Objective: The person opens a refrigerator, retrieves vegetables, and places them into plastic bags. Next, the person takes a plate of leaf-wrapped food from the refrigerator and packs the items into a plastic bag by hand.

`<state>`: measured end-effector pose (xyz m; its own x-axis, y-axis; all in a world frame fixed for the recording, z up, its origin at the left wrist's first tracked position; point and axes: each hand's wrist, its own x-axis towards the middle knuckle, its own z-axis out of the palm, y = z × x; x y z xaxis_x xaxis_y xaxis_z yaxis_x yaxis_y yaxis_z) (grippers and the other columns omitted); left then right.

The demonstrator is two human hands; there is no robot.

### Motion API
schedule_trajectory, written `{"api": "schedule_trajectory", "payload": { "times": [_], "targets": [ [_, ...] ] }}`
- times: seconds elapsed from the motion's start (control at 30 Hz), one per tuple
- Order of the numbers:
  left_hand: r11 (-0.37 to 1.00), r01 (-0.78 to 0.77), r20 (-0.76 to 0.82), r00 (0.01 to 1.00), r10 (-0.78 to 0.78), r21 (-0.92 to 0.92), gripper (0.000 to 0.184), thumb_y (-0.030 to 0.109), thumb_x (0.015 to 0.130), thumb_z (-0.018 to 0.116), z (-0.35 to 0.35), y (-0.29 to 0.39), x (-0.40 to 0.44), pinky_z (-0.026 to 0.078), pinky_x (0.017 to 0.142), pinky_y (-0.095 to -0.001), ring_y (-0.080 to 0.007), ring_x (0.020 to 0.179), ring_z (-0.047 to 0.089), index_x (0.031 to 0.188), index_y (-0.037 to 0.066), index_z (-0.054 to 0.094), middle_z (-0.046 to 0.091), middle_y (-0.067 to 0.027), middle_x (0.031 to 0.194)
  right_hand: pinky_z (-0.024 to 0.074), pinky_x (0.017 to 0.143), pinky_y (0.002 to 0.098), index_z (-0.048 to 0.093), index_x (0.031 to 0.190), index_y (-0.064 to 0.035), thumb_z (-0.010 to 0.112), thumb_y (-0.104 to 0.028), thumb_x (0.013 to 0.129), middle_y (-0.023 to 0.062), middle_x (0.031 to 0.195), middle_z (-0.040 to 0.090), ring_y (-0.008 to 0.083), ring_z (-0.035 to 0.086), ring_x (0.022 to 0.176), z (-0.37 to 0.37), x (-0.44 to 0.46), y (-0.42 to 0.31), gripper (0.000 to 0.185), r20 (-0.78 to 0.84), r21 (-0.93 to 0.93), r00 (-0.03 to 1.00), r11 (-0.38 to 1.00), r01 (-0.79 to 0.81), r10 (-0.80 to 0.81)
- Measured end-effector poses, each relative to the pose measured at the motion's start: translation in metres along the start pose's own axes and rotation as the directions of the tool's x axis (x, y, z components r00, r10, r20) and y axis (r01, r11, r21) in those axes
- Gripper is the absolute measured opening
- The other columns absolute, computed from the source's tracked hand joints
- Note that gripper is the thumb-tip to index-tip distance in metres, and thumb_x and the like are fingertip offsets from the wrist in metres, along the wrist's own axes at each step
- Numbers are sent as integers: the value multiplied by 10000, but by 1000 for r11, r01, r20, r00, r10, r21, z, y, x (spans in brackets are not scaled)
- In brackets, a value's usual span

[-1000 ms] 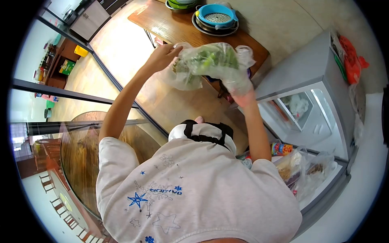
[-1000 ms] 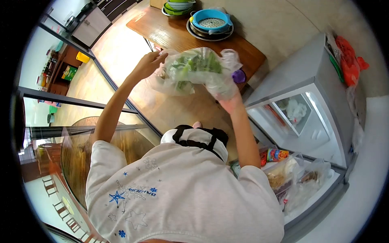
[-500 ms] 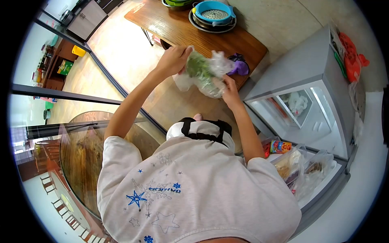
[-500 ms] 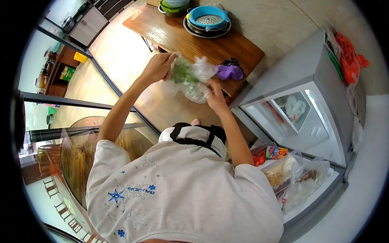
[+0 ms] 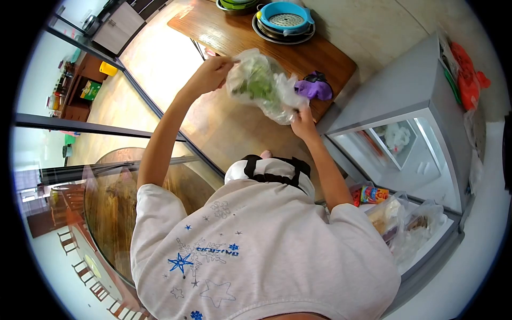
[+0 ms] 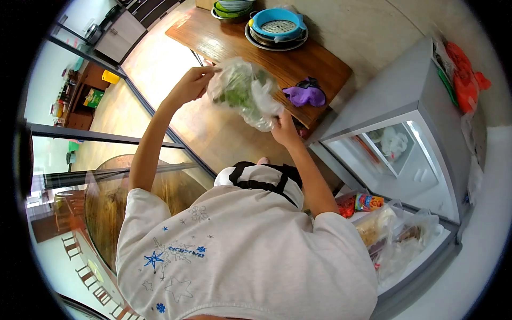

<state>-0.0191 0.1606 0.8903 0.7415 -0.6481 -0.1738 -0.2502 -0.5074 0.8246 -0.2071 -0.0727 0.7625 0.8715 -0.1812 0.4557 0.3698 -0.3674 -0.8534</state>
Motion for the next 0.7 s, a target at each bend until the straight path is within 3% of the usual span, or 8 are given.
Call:
{"api": "schedule_trajectory", "payload": {
  "times": [0.03,0.13,0.17,0.27,0.37,0.47,0.57,0.7],
  "targets": [
    [1000,11,20,1000,-11,1,369,229,1084,434,4,-2,1,365,405,-239,-75,417,438,1313,18,633,467,13,531,504,880,358,606,1215,27,568,92,827,203,1099,682,334,677,1029,-4,0,-3,395,77,66,995,996,58,-63],
    [1000,-18,53,998,18,-7,378,235,1086,426,17,1,2,382,413,-239,-80,423,450,1314,4,620,479,5,537,531,857,353,616,1256,-31,573,80,827,198,1131,677,373,676,1017,-1,15,-21,445,308,-53,948,994,99,-78],
    [1000,-8,73,997,10,-22,379,235,1087,424,22,10,-2,383,415,-239,-81,421,449,1313,3,620,479,4,536,549,858,406,605,1302,-88,559,81,841,201,1159,668,410,654,1020,5,18,-29,493,301,-131,952,986,102,-58],
    [1000,5,151,989,-1,-26,395,230,1087,415,30,39,-15,377,418,-243,-83,414,431,1335,-14,604,478,2,526,537,865,472,573,1326,-67,617,5,850,241,1166,660,440,632,1044,29,17,-16,484,156,-283,987,959,15,30],
    [997,41,176,984,-29,-62,411,220,1085,409,32,43,-22,361,416,-251,-80,410,403,1362,-31,582,470,0,520,514,913,495,548,1340,-50,686,-74,821,269,1171,657,457,621,1082,38,21,-4,537,49,-320,941,898,-302,334],
    [985,96,143,987,-75,-143,324,206,1049,451,37,33,-19,389,429,-289,-124,435,480,999,-28,670,506,-41,524,501,943,498,541,1339,-24,710,-201,819,309,1164,652,471,622,1092,38,27,-6,575,-17,-230,929,903,-364,370],
    [990,76,197,979,-52,-116,341,212,1049,454,49,36,-21,395,443,-303,-133,436,482,891,-29,636,514,-42,525,499,956,490,548,1318,6,660,-279,856,330,1161,648,466,633,1092,40,35,-25,555,55,-198,908,896,-398,416],
    [991,-17,181,983,40,-129,336,213,1047,470,60,63,-30,410,474,-316,-130,472,506,869,-39,604,515,-29,537,497,974,471,534,1311,52,641,-369,882,333,1193,639,449,630,1120,52,53,0,610,303,-472,777,795,-380,551]
  ]
}}
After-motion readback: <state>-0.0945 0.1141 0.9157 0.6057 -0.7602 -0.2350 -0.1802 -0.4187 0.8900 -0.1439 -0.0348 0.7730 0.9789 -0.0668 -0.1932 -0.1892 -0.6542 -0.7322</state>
